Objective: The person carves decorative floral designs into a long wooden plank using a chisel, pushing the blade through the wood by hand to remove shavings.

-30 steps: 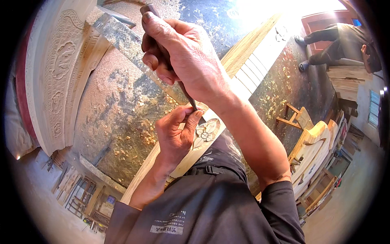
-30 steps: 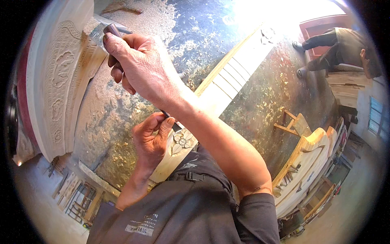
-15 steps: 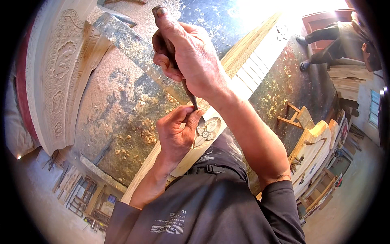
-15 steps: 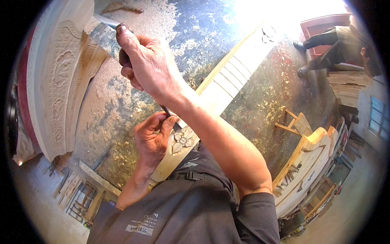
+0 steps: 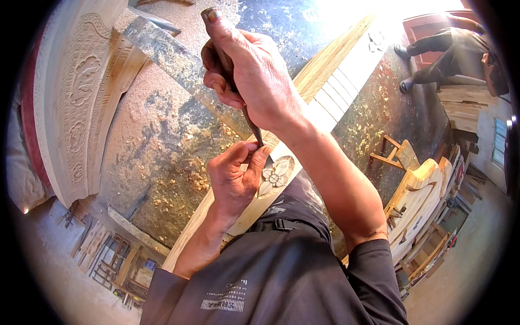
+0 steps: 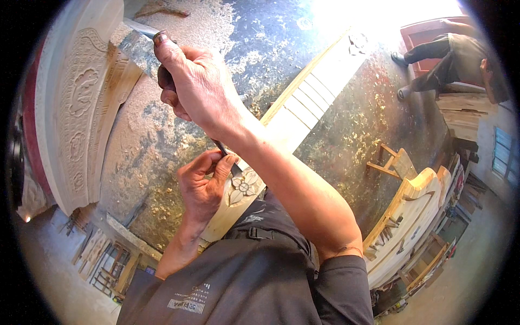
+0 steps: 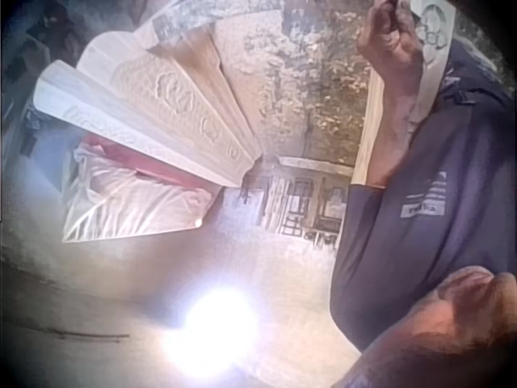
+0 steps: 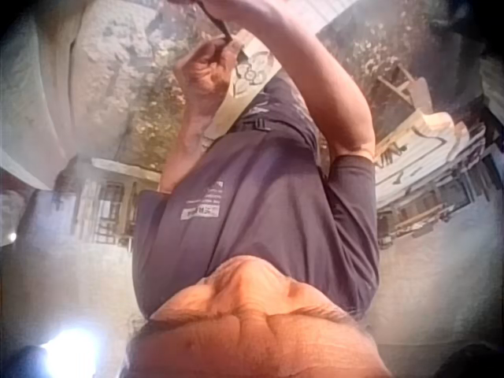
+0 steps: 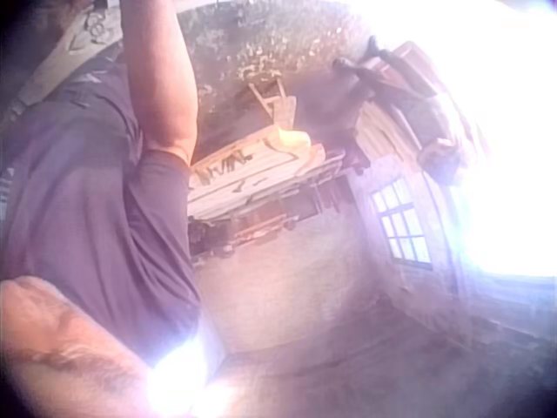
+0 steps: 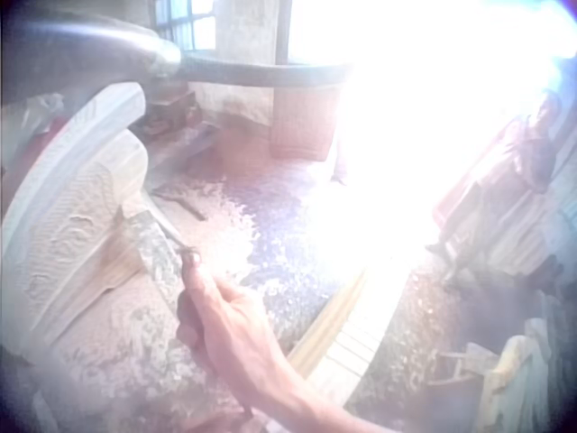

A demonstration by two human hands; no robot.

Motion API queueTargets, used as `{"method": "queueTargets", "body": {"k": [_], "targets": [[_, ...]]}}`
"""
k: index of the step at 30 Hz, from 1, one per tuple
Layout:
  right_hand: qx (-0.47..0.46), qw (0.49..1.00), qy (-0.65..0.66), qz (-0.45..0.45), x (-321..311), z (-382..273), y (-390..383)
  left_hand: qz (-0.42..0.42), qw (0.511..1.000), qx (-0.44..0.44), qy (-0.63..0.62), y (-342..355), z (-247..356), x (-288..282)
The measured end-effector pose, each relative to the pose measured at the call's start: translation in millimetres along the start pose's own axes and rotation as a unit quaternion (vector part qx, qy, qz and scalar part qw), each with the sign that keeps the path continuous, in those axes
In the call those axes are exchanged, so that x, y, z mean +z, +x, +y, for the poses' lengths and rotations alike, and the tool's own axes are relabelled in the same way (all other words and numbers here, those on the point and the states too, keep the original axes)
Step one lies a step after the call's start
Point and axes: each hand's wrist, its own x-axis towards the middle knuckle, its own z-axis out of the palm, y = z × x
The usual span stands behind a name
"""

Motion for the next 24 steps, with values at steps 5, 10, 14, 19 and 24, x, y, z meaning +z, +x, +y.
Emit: {"method": "queueTargets", "body": {"k": [5,10,14,19,24], "targets": [[0.004,1.000,-0.007,0.005,0.9,-0.7,-0.3,-0.003,1.000,-0.009,0.008,-0.1,0.8,-0.7],[0.002,1.000,-0.001,0.003,-2.5,1.7,2.7,0.001,1.000,-0.012,0.001,0.9,2.9,0.8],[-0.012,1.000,0.017,-0.010,-10.6,2.8,3.6,0.004,1.000,-0.015,0.014,1.6,4.6,1.1],[0.007,0.998,0.068,0.012,-13.6,3.0,4.9,0.009,1.000,-0.003,0.024,3.5,7.2,3.5],[-0.007,0.997,0.076,0.034,-17.8,10.1,9.2,0.009,0.999,-0.006,0.030,3.8,5.1,4.5]]}}
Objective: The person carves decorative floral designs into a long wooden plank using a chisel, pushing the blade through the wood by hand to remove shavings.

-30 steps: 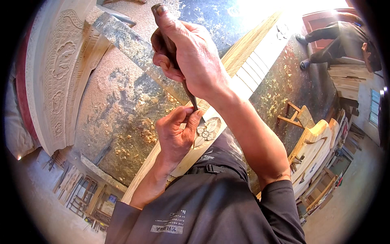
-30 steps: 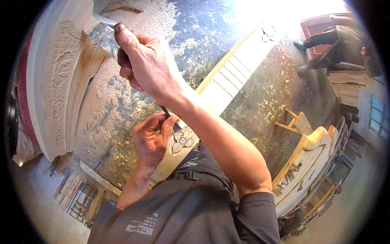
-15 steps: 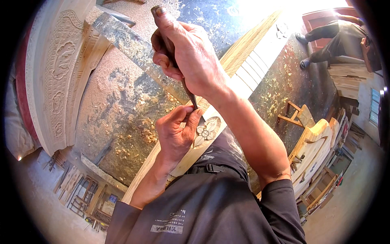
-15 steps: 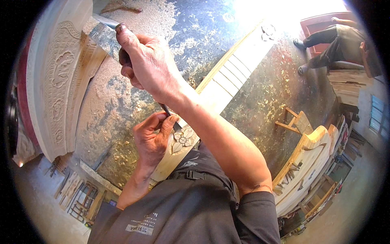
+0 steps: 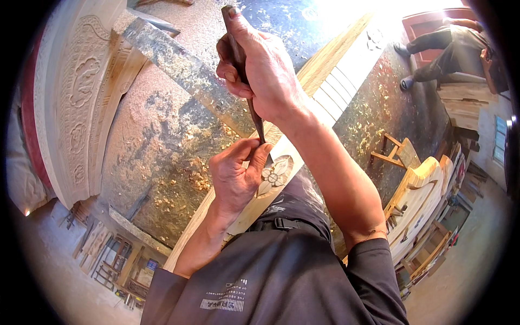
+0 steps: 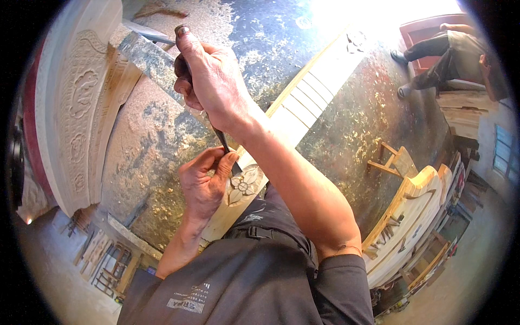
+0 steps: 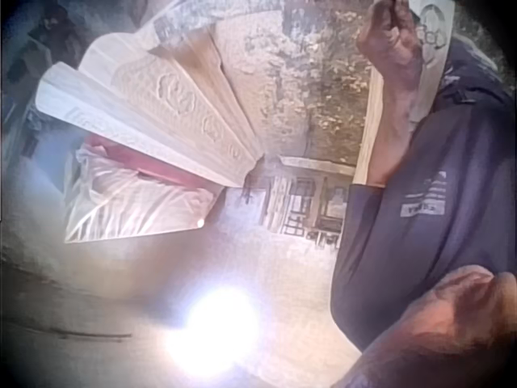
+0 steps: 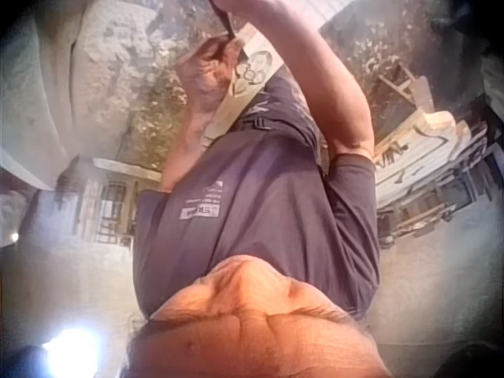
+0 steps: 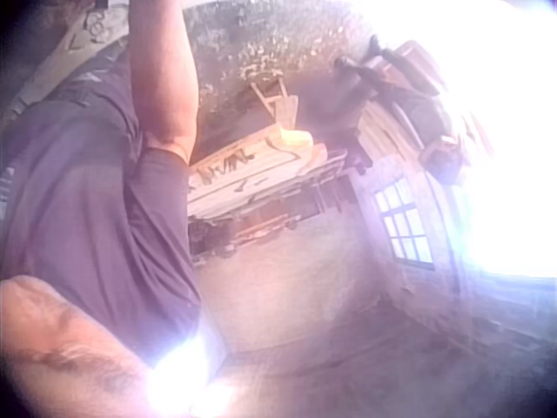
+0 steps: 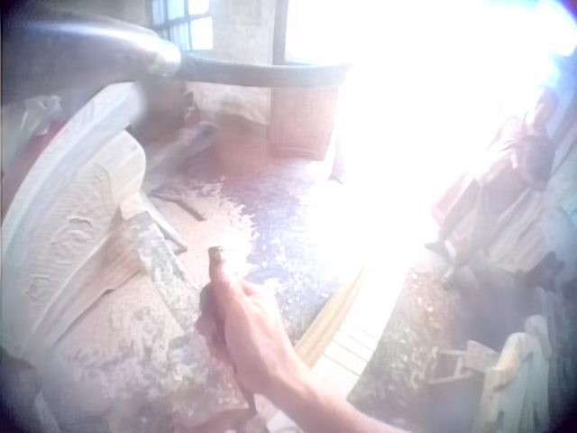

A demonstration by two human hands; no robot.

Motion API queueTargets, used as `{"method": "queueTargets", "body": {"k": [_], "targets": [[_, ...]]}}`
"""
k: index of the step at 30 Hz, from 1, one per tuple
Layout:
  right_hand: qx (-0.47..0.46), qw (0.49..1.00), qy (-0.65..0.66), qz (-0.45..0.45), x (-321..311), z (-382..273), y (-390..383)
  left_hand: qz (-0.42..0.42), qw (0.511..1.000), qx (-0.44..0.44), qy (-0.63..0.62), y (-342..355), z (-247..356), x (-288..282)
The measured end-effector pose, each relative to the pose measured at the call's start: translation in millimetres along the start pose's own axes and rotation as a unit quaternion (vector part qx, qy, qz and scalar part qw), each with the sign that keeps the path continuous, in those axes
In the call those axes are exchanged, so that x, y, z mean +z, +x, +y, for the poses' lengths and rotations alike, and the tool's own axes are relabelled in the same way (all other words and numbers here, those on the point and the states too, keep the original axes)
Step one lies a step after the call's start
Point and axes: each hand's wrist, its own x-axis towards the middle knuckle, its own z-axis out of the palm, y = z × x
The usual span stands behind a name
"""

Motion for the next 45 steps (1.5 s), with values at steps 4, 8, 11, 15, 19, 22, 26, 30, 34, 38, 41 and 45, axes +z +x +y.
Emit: {"method": "queueTargets", "body": {"k": [4,8,11,15,19,22,26,30,34,38,41,45], "targets": [[-0.006,1.000,0.003,0.020,-9.6,0.3,0.2,0.002,1.000,0.006,0.001,2.4,4.7,1.5],[-0.011,0.999,0.009,0.039,-14.0,1.2,1.4,0.003,1.000,0.023,0.017,4.5,4.3,2.3],[-0.007,0.999,0.020,0.045,-18.1,4.1,1.7,-0.005,0.999,0.021,0.032,5.3,6.2,1.5],[-0.018,0.997,0.029,0.067,-21.5,2.4,0.7,-0.014,0.999,0.027,0.040,7.4,8.1,1.2],[-0.010,0.997,0.053,0.063,-30.3,-3.0,-3.2,-0.021,0.998,0.036,0.049,9.6,9.2,2.2],[-0.010,0.995,0.067,0.076,-35.1,-2.6,-4.6,-0.030,0.998,0.040,0.033,11.0,11.4,2.1],[-0.023,0.994,0.030,0.105,-33.4,-2.7,-8.0,-0.034,0.998,0.052,0.030,10.9,7.1,2.8],[-0.037,0.991,0.044,0.119,-39.7,-4.0,-12.6,-0.048,0.997,0.054,0.016,12.3,5.8,3.2],[-0.033,0.989,0.051,0.133,-44.3,-6.7,-15.4,-0.060,0.993,0.091,0.052,15.3,3.2,2.3],[-0.040,0.988,0.049,0.143,-45.1,-8.3,-18.5,-0.059,0.994,0.084,0.043,15.2,3.4,2.9],[-0.038,0.987,0.060,0.142,-52.4,-5.7,-18.6,-0.061,0.994,0.078,0.039,14.9,6.0,3.7],[-0.043,0.985,0.064,0.155,-52.5,-8.3,-22.7,-0.062,0.993,0.090,0.043,16.5,6.3,3.6]]}}
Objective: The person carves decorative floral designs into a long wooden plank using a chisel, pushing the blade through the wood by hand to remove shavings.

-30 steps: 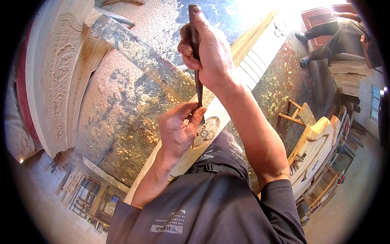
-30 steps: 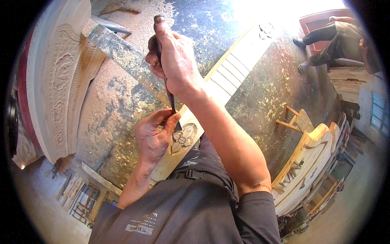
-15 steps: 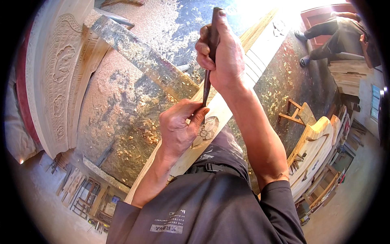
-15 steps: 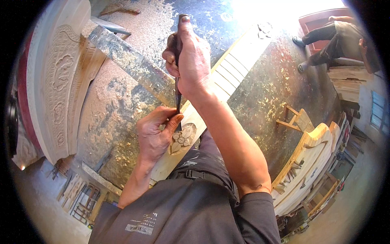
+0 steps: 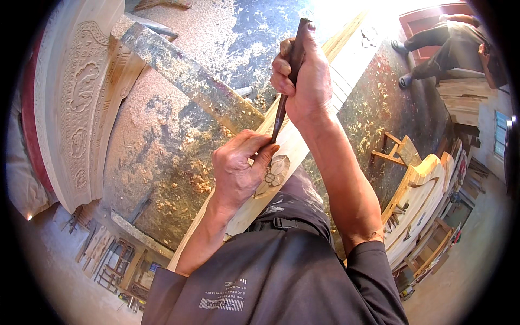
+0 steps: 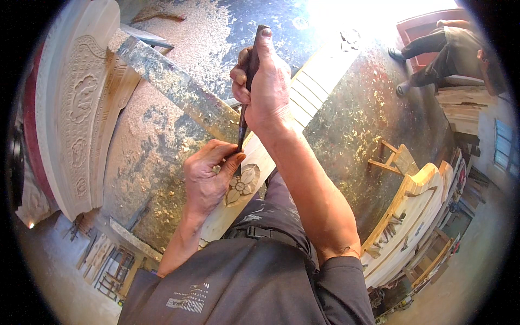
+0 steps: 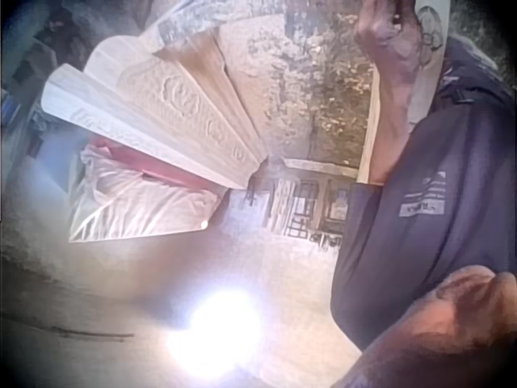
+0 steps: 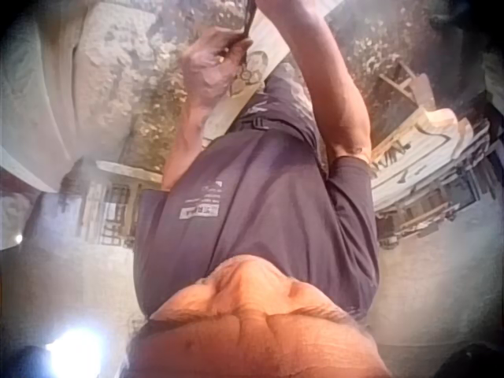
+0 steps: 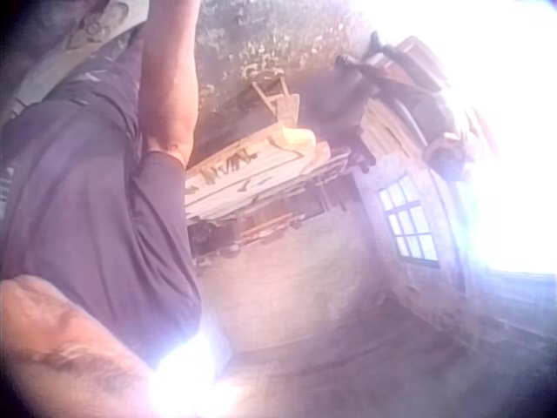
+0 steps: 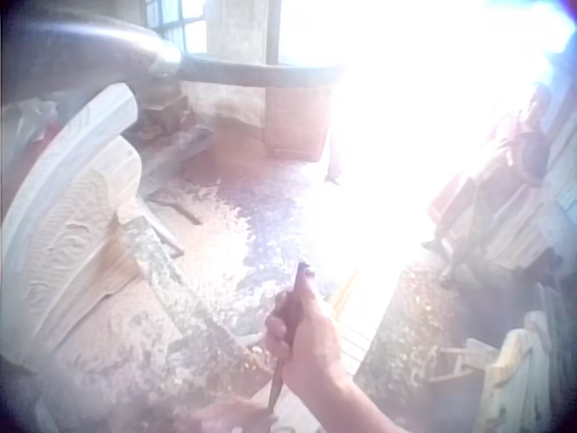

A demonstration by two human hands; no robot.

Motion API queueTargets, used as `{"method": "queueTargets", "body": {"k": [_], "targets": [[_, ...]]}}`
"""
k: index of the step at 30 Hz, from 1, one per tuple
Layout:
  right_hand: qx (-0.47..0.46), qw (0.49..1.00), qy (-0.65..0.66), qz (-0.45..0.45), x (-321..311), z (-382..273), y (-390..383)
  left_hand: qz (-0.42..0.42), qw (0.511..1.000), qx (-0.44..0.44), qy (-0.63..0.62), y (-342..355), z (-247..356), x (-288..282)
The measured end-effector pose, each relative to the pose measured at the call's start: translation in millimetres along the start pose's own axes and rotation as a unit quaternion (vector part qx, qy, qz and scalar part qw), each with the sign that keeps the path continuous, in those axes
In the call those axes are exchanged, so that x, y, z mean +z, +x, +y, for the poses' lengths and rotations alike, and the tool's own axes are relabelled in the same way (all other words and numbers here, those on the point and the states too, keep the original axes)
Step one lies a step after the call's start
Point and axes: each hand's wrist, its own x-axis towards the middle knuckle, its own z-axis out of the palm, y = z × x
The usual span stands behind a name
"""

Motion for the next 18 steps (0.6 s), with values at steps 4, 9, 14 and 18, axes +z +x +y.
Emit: {"method": "queueTargets", "body": {"k": [4,9,14,18], "targets": [[0.004,1.000,0.020,0.022,-8.5,3.3,1.7,0.003,1.000,0.004,-0.009,1.2,-0.4,1.5],[0.013,0.992,0.079,0.096,-30.3,1.5,4.5,0.048,0.997,-0.031,-0.044,-0.3,-9.9,2.4],[0.013,0.964,0.257,-0.073,-59.2,-27.0,-4.2,0.129,0.979,-0.068,-0.146,-6.9,-7.2,-3.2],[-0.040,0.993,0.106,-0.033,-16.2,-56.8,-15.8,0.148,0.975,-0.071,-0.147,-6.3,-6.5,-4.5]]}}
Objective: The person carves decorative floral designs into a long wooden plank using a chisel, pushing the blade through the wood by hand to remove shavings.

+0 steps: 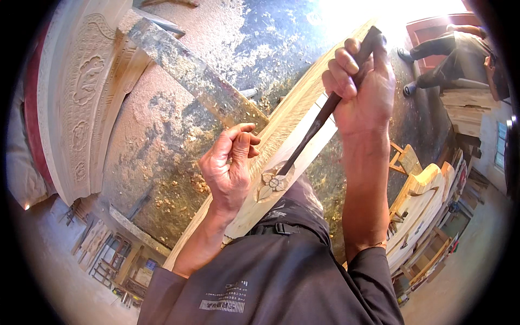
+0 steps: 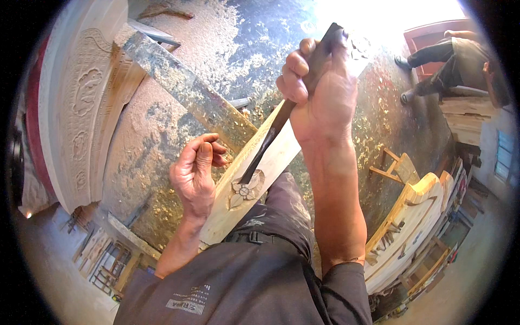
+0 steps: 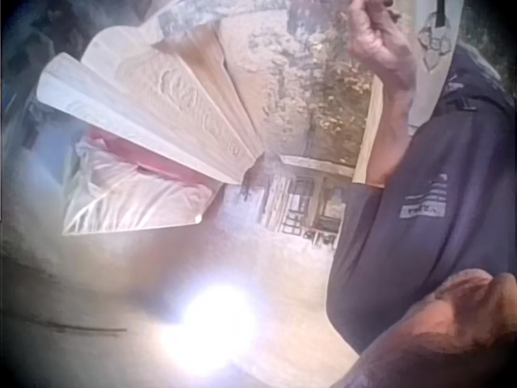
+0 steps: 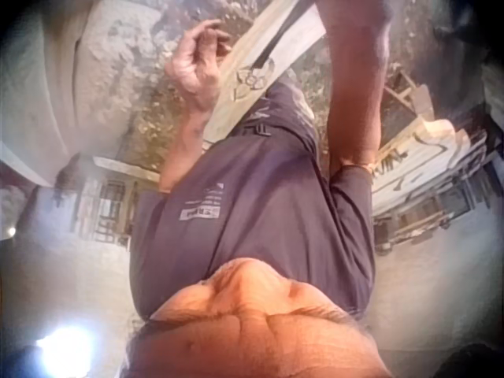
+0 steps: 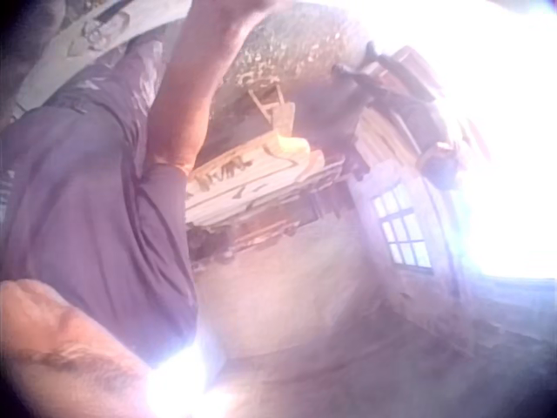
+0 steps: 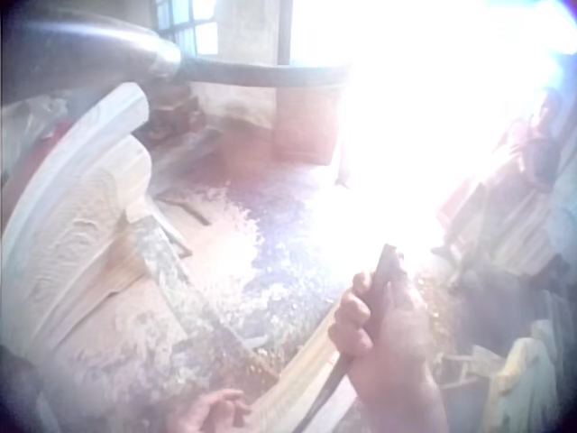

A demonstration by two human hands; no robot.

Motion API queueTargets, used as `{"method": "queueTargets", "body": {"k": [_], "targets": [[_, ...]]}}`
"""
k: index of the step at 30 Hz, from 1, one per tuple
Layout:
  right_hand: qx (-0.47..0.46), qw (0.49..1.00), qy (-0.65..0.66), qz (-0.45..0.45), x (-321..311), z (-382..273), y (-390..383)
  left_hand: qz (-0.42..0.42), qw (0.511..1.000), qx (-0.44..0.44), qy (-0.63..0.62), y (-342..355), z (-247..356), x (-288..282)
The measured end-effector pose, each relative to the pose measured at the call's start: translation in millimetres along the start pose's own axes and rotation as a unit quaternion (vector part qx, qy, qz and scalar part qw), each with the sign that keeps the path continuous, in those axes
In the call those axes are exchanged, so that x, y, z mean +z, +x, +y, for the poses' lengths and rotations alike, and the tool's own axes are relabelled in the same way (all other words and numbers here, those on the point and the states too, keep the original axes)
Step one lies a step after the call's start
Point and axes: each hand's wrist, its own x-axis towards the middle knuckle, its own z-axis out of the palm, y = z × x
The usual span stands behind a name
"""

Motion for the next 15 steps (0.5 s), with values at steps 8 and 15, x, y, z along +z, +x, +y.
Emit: {"method": "queueTargets", "body": {"k": [8,15], "targets": [[-0.202,0.930,-0.282,0.121,18.8,-30.7,-25.0,0.017,0.998,0.003,-0.054,-30.1,18.3,-29.5],[-0.108,0.977,-0.179,-0.050,-12.8,-56.9,-43.8,0.051,0.997,-0.011,-0.057,-45.1,0.3,-36.0]]}}
